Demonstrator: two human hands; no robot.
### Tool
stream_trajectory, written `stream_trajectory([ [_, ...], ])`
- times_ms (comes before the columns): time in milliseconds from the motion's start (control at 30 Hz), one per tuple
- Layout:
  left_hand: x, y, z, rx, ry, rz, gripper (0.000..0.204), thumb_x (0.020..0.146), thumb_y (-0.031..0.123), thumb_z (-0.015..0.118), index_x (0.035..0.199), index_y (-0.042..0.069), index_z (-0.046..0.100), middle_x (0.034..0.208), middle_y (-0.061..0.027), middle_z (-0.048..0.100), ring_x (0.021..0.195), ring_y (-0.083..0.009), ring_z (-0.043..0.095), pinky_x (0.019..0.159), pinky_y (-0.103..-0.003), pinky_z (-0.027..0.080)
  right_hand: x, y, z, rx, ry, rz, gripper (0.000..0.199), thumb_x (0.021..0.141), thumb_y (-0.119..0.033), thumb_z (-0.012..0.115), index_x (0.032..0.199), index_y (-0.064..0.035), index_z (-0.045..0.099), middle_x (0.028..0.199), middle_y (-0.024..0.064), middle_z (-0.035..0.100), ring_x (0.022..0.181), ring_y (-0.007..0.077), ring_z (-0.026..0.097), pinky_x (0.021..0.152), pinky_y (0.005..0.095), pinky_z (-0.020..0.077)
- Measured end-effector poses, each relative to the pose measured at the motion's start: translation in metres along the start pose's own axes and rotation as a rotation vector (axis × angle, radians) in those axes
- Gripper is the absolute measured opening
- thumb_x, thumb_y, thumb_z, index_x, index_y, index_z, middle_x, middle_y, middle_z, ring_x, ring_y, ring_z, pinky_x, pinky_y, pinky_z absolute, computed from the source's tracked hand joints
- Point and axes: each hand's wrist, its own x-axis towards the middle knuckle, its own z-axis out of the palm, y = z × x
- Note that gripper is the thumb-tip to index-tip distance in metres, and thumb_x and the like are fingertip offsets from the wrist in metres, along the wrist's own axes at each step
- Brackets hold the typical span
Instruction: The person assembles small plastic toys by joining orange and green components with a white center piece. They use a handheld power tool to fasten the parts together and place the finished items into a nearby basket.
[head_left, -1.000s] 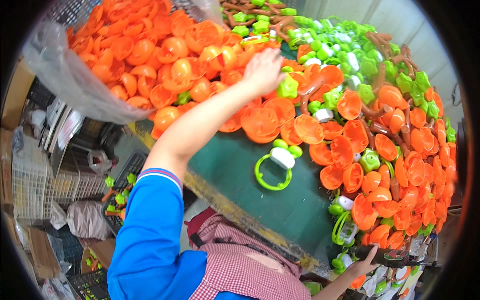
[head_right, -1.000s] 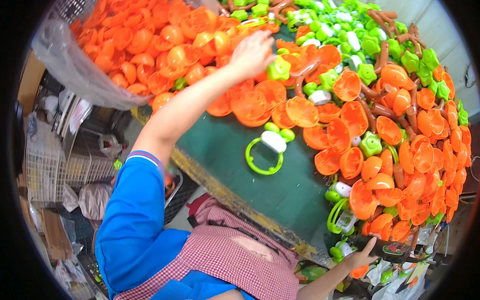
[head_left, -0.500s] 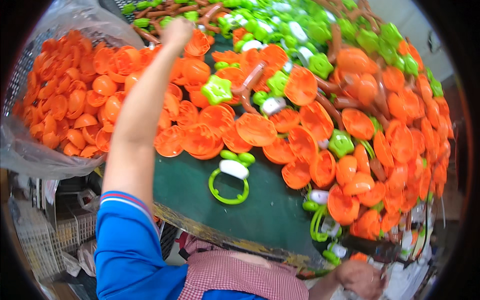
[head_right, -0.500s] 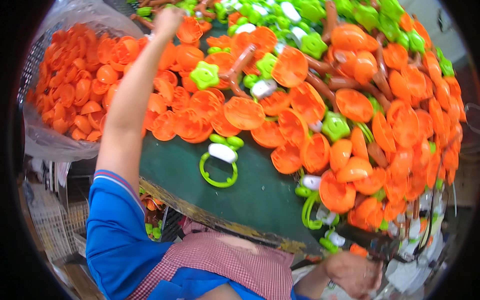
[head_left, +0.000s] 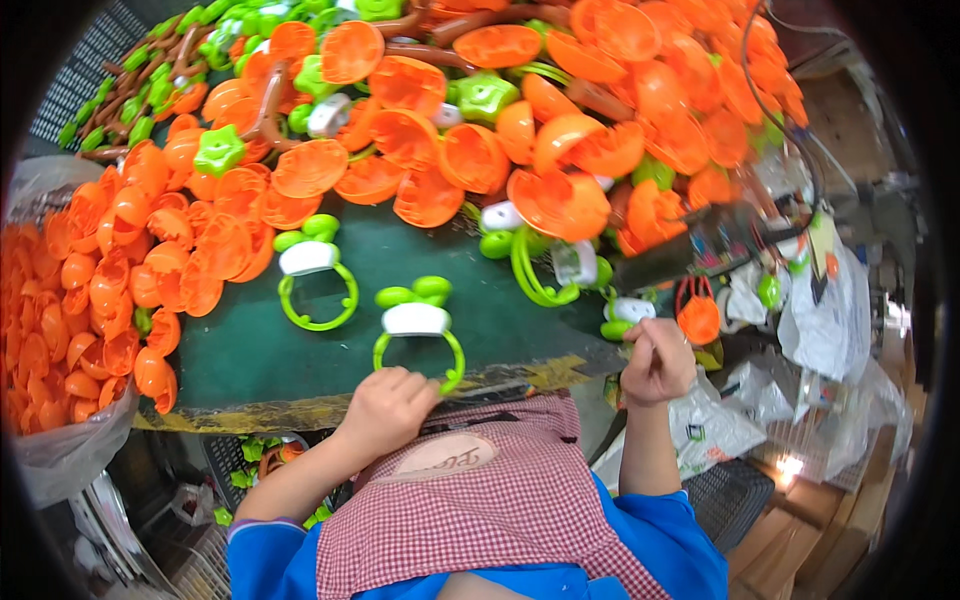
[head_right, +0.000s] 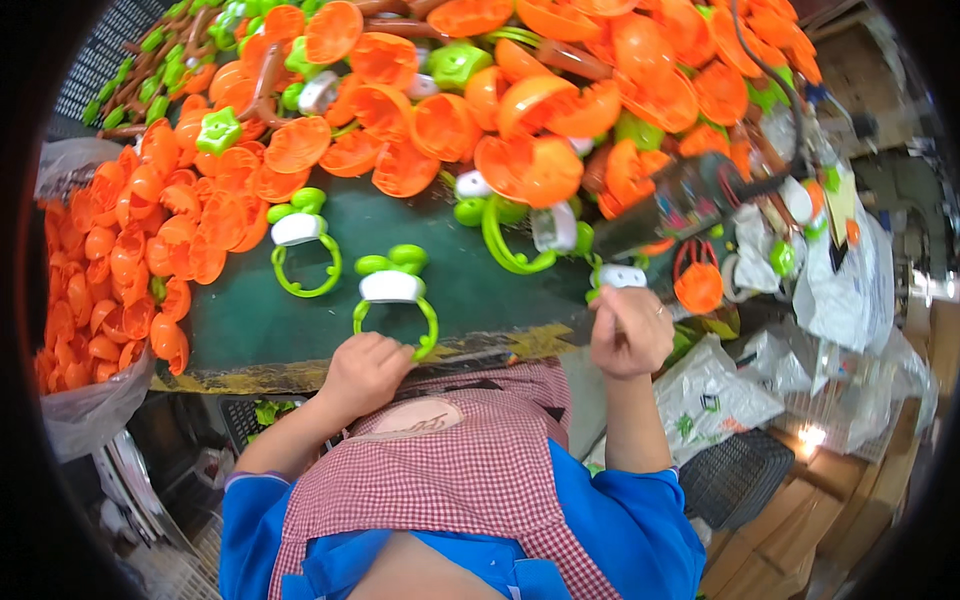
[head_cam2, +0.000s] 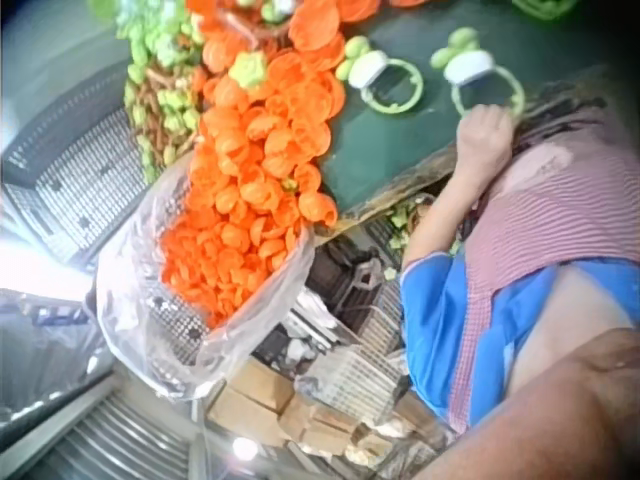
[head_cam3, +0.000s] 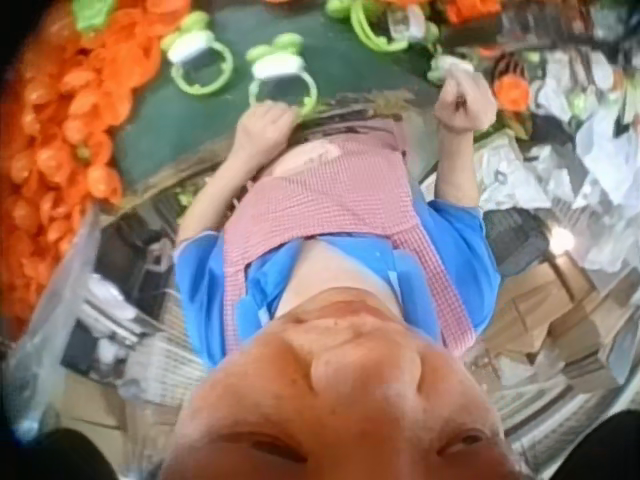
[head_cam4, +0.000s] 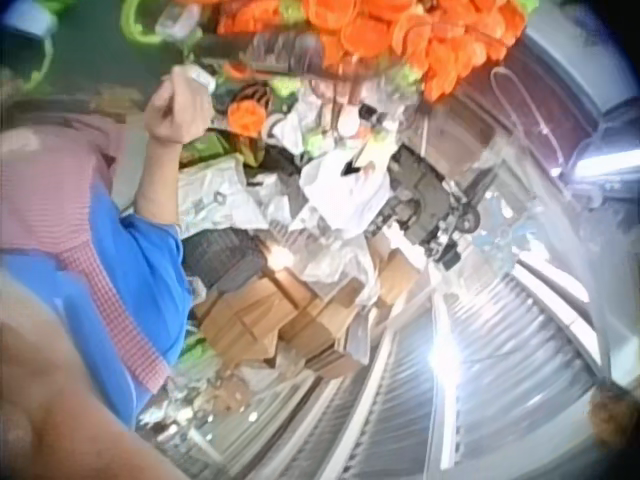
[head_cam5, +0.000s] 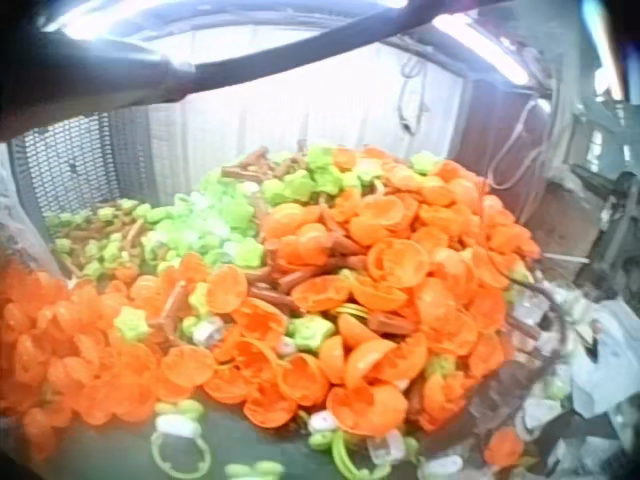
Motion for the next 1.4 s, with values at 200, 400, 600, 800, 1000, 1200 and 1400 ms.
stream_trajectory([
  [200, -0.005, 0.004, 0.013, 0.016, 0.088, -0.152, 0.02, 0.069, 0.012, 0.077, 0.085, 0.007, 0.068, 0.079, -0.0046, 0.061, 0.077, -0.0242, 0.059, 0.069, -0.036, 0.05, -0.029, 0.043, -0.057, -0.014, 0.203, 0.597, 0.015, 0.094, 0.0, 0.056, 0.102, 0.0065, 0.067, 0.079, 0.0057, 0.064, 0.07, 0.0088, 0.059, 0.063, 0.0226, 0.0468],
  [400, -0.002, 0.008, 0.018, 0.009, 0.159, -0.17, 0.017, 0.069, 0.01, 0.078, 0.082, 0.006, 0.067, 0.074, -0.0055, 0.062, 0.072, -0.0245, 0.06, 0.066, -0.035, 0.05, -0.026, 0.092, -0.07, 0.075, 0.224, 0.797, 0.016, 0.094, -0.005, 0.061, 0.105, 0.0038, 0.068, 0.083, 0.0013, 0.064, 0.074, 0.0057, 0.058, 0.065, 0.0201, 0.0457],
  [600, -0.007, 0.01, 0.025, 0.049, 0.195, -0.177, 0.02, 0.068, 0.008, 0.079, 0.083, 0.004, 0.066, 0.077, -0.0109, 0.065, 0.075, -0.029, 0.065, 0.067, -0.038, 0.053, 0.015, 0.153, -0.078, -0.119, 0.188, 0.684, 0.018, 0.092, -0.007, 0.061, 0.105, 0.0017, 0.069, 0.082, 0.0048, 0.068, 0.072, 0.0095, 0.06, 0.064, 0.0244, 0.0474],
  [800, -0.009, 0.011, 0.029, 0.069, 0.21, -0.173, 0.023, 0.072, 0.01, 0.079, 0.09, 0.004, 0.066, 0.081, -0.0114, 0.068, 0.079, -0.0311, 0.068, 0.07, -0.039, 0.055, 0.015, 0.28, -0.126, -0.672, 0.178, 0.683, 0.023, 0.084, -0.017, 0.066, 0.099, 0.0001, 0.07, 0.085, 0.0117, 0.069, 0.075, 0.0225, 0.065, 0.068, 0.0358, 0.0512],
  [1000, -0.009, 0.008, 0.03, 0.148, 0.182, -0.103, 0.017, 0.078, 0.018, 0.071, 0.09, 0.008, 0.063, 0.072, -0.0041, 0.06, 0.073, -0.0217, 0.063, 0.064, -0.032, 0.053, 0.009, 0.341, -0.121, 0.029, 0.402, 1.252, 0.031, 0.083, -0.023, 0.068, 0.108, -0.0034, 0.067, 0.094, 0.009, 0.067, 0.078, 0.0206, 0.063, 0.072, 0.0357, 0.0512],
  [1200, -0.013, 0.007, 0.031, 0.139, 0.261, -0.044, 0.016, 0.075, 0.018, 0.069, 0.085, 0.009, 0.061, 0.069, -0.0009, 0.056, 0.065, -0.0172, 0.056, 0.06, -0.029, 0.05, 0.04, 0.364, -0.107, -0.388, 0.242, 1.121, 0.035, 0.086, -0.021, 0.067, 0.115, -0.0006, 0.063, 0.099, 0.0087, 0.068, 0.082, 0.0183, 0.065, 0.069, 0.0333, 0.0533],
  [1400, -0.039, 0.036, 0.026, -1.113, 0.747, -0.595, 0.021, 0.097, -0.001, 0.049, 0.118, 0.001, 0.047, 0.1, -0.0145, 0.067, 0.091, -0.0171, 0.066, 0.083, -0.03, 0.054, 0.046, 0.344, -0.149, -0.654, 0.273, 0.84, 0.039, 0.089, -0.018, 0.067, 0.122, 0.0022, 0.06, 0.104, 0.0085, 0.068, 0.085, 0.0161, 0.067, 0.066, 0.0309, 0.0555],
])
